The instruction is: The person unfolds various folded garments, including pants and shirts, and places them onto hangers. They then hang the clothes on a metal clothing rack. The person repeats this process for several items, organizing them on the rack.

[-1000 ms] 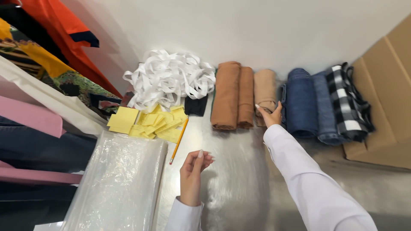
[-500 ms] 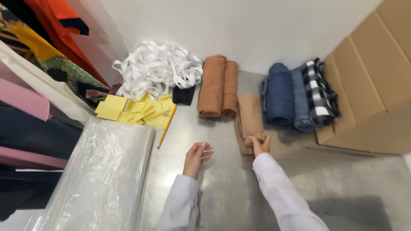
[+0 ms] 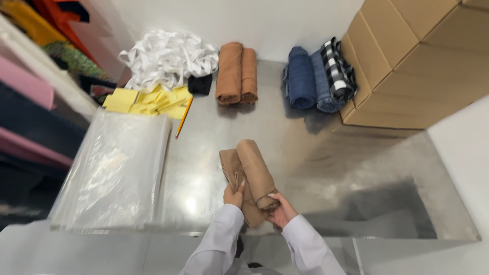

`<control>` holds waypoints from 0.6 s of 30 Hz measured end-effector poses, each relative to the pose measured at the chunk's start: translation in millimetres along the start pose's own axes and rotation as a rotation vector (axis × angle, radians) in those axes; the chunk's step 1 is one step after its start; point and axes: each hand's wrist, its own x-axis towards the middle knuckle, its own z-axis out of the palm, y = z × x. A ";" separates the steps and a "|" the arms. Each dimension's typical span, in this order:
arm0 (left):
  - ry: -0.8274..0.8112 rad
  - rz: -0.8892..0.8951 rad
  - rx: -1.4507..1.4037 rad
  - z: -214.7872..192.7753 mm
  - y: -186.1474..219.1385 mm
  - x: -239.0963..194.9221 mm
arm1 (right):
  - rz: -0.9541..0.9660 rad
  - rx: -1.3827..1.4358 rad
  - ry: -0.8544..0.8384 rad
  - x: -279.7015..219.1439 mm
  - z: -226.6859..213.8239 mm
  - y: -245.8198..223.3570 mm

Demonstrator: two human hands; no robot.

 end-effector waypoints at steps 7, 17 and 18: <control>0.123 0.148 -0.022 -82.6 3.0 -86.6 | -0.515 -0.392 0.195 -49.6 18.5 10.0; 0.071 0.366 -0.281 -139.5 31.5 -187.4 | -0.942 -1.429 0.312 -121.1 99.9 38.9; 0.057 0.357 -0.287 -144.5 32.5 -193.6 | -0.839 -1.637 0.378 -110.1 96.6 40.5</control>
